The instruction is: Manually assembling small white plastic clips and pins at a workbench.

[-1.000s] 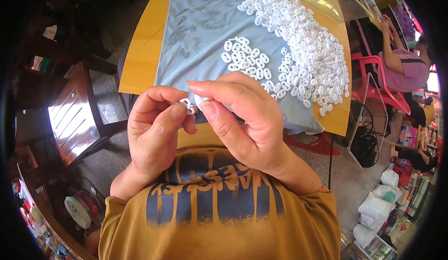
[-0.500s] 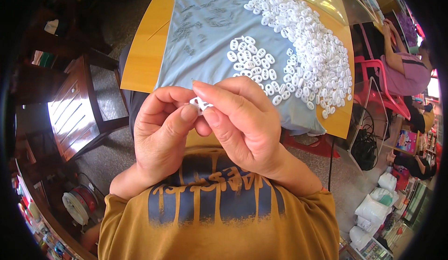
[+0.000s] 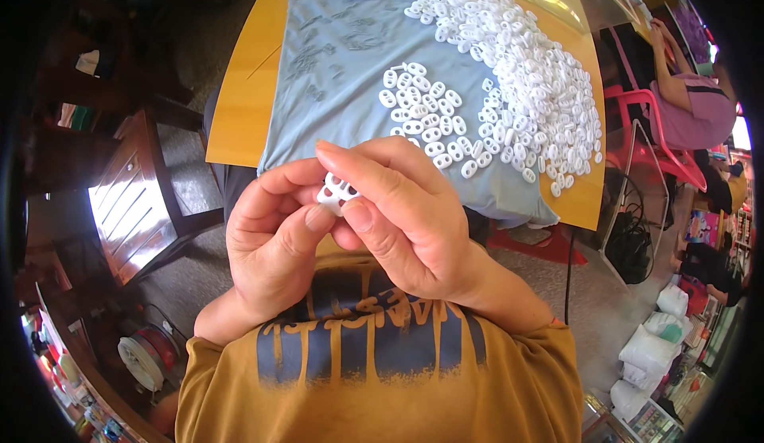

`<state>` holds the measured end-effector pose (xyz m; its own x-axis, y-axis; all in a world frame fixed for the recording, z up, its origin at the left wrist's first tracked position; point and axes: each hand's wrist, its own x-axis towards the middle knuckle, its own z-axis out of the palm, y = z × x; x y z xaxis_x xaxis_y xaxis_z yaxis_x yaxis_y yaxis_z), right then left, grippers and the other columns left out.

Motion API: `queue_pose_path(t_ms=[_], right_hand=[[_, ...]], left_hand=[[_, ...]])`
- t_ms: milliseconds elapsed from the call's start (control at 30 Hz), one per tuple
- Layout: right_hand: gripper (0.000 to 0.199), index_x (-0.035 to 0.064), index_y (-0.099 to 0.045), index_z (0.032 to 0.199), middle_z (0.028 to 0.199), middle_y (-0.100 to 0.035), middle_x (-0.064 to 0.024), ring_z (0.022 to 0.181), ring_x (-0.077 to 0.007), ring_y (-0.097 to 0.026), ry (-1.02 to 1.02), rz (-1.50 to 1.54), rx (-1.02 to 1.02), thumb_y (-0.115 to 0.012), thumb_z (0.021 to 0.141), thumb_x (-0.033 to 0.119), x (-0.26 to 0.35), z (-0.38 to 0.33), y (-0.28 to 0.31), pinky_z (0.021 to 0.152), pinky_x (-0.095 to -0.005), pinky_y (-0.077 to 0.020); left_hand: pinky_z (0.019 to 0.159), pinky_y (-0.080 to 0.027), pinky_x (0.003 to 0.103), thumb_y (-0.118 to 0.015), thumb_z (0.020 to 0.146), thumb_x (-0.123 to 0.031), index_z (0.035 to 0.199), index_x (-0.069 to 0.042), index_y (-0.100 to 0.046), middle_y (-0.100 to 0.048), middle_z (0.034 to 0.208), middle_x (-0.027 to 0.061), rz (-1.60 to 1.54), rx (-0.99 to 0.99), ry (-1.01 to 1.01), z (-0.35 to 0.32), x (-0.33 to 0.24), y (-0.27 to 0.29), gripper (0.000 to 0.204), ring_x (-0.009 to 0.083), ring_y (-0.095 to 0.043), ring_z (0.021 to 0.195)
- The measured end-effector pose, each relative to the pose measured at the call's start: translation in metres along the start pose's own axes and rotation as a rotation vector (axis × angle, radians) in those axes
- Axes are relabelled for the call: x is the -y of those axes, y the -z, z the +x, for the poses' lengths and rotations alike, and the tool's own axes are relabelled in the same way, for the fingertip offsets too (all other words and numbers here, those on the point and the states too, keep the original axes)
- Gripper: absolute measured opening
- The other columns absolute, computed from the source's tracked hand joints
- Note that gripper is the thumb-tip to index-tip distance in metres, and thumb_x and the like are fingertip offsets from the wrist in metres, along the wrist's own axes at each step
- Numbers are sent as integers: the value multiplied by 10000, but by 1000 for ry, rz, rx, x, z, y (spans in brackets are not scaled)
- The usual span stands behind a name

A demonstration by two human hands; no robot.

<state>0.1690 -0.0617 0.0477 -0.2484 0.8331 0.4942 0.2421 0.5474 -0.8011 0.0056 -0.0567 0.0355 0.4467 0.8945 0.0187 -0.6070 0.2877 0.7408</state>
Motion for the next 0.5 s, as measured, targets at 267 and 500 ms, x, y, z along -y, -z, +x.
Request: queue_pose_path(t_ms=[267,500], right_hand=[[348,-47,-487,1229,998,-548,-114,793,-170,-532,-1,-1,19,-477,912,96,2,-3,3,685,-253,-442],[387,-40,-491,1232,992,-556,-101,808,-191,-523,22,-33,51,-525,891,140,-2,-1,5,719,-275,-426]], left_hand=[[792,-515,257,-522,877,32,1212,50,-449,-609,1014,139,7,77,-24,0,1,3,343,159,-626,863],[799,-517,260,-537,868,33,1178,49,-467,-612,1013,142,-6,68,4,1,2,3,318,166,-627,873]])
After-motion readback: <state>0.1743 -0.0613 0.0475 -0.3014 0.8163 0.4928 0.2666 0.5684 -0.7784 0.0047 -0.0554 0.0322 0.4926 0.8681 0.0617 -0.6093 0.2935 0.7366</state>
